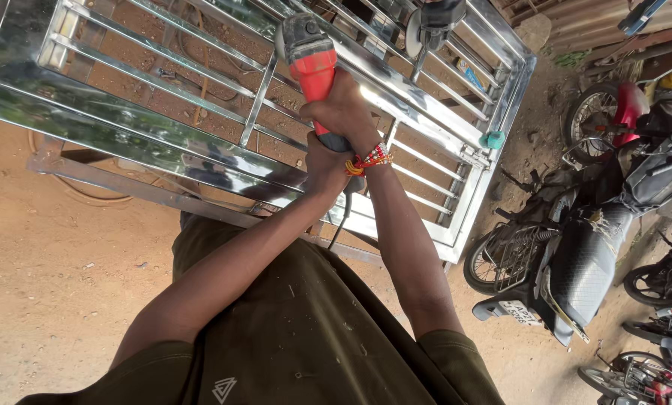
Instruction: The person uses an angle grinder to smooth and polish the surfaces and joints of a metal gate. They move the rotating disc across the bars and frame, and occasionally wipe the metal with a small cloth.
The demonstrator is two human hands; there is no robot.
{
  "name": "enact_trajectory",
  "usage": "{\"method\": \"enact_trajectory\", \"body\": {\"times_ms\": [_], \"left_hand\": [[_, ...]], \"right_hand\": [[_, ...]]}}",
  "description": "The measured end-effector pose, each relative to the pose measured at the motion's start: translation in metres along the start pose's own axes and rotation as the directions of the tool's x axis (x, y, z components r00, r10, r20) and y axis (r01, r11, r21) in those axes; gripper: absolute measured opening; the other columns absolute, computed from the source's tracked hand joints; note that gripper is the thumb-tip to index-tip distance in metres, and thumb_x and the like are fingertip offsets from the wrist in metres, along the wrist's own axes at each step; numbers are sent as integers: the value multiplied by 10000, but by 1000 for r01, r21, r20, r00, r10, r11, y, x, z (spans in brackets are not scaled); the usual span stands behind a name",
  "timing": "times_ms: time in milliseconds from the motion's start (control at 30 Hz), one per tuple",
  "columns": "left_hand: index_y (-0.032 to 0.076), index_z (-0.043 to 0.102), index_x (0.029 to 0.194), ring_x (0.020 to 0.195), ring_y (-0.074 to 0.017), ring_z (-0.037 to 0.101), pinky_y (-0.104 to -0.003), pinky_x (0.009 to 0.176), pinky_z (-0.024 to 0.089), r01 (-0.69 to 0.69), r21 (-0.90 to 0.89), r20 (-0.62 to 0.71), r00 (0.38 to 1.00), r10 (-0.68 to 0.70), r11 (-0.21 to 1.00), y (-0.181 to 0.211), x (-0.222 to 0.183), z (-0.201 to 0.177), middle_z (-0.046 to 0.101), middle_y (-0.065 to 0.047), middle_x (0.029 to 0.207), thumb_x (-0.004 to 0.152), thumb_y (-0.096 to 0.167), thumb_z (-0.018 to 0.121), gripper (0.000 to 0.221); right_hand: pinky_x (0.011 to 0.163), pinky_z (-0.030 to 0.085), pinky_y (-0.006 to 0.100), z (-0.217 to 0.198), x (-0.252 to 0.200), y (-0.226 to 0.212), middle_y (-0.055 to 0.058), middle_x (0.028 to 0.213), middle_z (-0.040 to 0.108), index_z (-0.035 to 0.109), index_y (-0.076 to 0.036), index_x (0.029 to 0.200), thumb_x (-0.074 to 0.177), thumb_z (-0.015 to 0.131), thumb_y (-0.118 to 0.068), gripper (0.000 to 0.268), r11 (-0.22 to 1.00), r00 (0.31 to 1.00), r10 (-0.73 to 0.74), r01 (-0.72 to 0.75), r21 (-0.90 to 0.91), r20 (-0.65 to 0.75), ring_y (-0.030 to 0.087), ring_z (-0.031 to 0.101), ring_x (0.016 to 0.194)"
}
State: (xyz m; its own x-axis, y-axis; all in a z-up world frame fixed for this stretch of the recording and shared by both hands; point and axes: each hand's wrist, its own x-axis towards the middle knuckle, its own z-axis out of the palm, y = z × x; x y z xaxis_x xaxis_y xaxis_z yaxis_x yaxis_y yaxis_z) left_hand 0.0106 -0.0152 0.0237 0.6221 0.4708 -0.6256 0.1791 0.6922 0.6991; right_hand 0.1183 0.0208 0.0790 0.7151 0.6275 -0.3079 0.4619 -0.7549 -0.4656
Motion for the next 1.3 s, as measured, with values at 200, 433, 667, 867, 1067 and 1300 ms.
{"method": "enact_trajectory", "body": {"times_ms": [200,433,667,867,1067,1300], "left_hand": [[13,439,1172,992,-200,699,-353,825,583,-62,-98,78,995,70,993,5,1,-10,652,-135,1108,661,161,896,701],[37,456,1195,1004,-185,706,-341,850,596,8,-139,165,986,15,990,7,1,-23,647,-115,1131,636,166,875,710],[17,460,1152,957,-209,724,-344,813,601,45,31,147,988,-49,999,19,-4,-34,674,-138,1091,582,206,884,735],[12,458,1140,949,-229,740,-352,793,624,85,19,155,984,-86,996,26,-5,-42,685,-149,1072,559,184,863,728],[13,423,1182,983,-225,723,-345,834,586,-29,-37,142,989,34,999,15,-13,-43,679,-148,1096,582,192,886,778],[2,439,1152,972,-250,738,-371,823,598,-15,83,154,988,2,996,18,-17,-71,687,-152,1062,568,192,885,758]], "right_hand": [[759,597,406,11,0,-5,233,902,729,618,93,1025,548,850,-290,654,999,997,-7,4,-46,-78,357,751,847],[747,587,407,15,-5,-15,225,879,731,631,86,985,547,847,-267,603,997,991,28,-37,-67,-130,348,746,819],[746,587,395,20,-7,-23,190,890,757,662,46,1006,561,830,-254,563,998,989,68,-69,-1,-135,321,754,808],[768,588,393,26,-7,-28,192,933,749,655,46,1021,536,858,-263,610,995,989,72,-80,-53,-126,301,749,859],[756,578,386,25,-15,-34,187,945,745,640,36,1053,550,842,-256,616,995,998,54,-57,-87,-39,297,732,832],[664,569,387,42,-27,-47,161,793,726,661,53,910,549,817,-211,474,996,990,86,-87,-2,-116,256,694,693]]}}
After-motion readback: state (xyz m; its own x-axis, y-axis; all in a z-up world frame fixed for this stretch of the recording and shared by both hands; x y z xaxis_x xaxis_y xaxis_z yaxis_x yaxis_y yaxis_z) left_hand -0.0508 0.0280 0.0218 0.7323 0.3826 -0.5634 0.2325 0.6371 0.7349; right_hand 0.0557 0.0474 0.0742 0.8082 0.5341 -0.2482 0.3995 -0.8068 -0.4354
